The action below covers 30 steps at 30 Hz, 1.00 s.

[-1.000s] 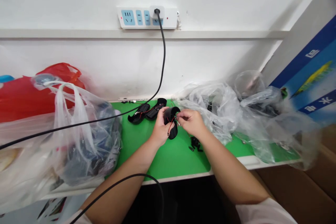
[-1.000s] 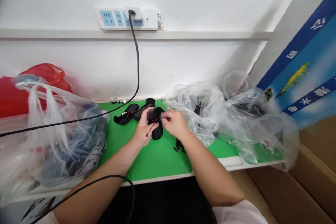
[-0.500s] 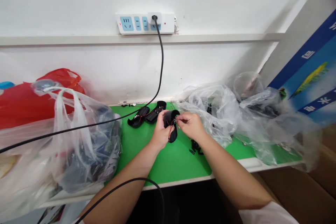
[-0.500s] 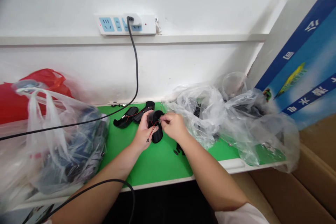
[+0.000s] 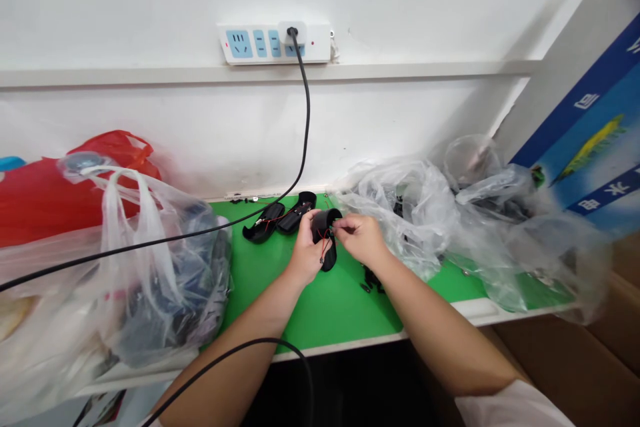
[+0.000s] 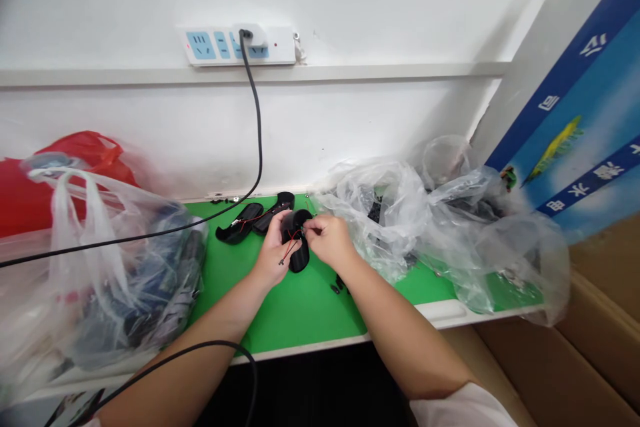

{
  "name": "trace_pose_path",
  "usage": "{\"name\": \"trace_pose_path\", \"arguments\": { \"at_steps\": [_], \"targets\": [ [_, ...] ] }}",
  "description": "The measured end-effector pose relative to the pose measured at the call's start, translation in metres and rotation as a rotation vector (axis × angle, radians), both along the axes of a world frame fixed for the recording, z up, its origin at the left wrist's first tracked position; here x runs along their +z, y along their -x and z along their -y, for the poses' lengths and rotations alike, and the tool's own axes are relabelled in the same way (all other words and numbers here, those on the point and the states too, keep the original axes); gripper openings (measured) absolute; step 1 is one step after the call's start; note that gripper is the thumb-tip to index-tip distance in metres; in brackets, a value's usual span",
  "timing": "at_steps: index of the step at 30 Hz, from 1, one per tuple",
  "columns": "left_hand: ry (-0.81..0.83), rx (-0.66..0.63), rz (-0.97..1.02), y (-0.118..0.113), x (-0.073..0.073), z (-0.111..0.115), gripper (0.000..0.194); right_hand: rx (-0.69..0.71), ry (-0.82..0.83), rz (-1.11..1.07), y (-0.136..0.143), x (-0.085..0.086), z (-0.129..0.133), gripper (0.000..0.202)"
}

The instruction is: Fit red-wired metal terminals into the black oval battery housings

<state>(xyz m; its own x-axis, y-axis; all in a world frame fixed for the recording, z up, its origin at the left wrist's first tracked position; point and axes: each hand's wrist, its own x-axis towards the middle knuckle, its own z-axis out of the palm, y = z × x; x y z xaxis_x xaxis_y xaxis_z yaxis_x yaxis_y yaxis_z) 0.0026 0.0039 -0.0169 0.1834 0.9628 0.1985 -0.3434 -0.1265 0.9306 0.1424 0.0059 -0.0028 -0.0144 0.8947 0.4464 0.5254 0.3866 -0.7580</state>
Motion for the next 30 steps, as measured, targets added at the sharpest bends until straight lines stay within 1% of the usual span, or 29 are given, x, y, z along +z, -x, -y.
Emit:
{"name": "trace_pose_path", "arguments": {
  "at_steps": [4,6,8,11,12,14,18,21,23,30],
  "targets": [
    [0.006,0.024,-0.001,0.000,0.002,0.000,0.062,-0.002,-0.032,-0.007,0.001,-0.002,0.001,0.016],
    [0.014,0.038,0.020,-0.001,0.003,0.001,0.061,0.013,-0.018,-0.083,0.001,-0.004,0.001,0.013],
    [0.053,0.051,0.053,-0.001,0.004,0.001,0.061,0.062,0.075,-0.264,0.002,-0.004,0.001,0.013],
    [0.151,0.070,0.109,-0.001,0.006,0.001,0.062,0.152,0.273,-0.546,0.002,-0.002,0.001,0.024],
    [0.171,0.077,0.122,-0.001,0.006,0.000,0.062,0.174,0.321,-0.591,0.002,-0.001,0.002,0.027],
    [0.176,0.080,0.134,-0.001,0.008,0.001,0.062,0.197,0.355,-0.619,0.002,0.002,0.003,0.029],
    [0.126,0.060,0.131,-0.001,0.011,0.002,0.068,0.276,0.308,-0.616,0.001,0.007,0.006,0.020],
    [0.111,0.081,0.124,-0.001,0.010,0.002,0.067,0.316,0.345,-0.704,0.001,0.008,0.007,0.020],
    [0.115,0.100,0.116,0.000,0.010,0.001,0.066,0.326,0.345,-0.724,0.000,0.007,0.006,0.020],
    [0.121,0.119,0.163,-0.001,0.008,0.000,0.062,0.311,0.144,-0.588,-0.002,-0.001,0.002,0.015]
  ]
}}
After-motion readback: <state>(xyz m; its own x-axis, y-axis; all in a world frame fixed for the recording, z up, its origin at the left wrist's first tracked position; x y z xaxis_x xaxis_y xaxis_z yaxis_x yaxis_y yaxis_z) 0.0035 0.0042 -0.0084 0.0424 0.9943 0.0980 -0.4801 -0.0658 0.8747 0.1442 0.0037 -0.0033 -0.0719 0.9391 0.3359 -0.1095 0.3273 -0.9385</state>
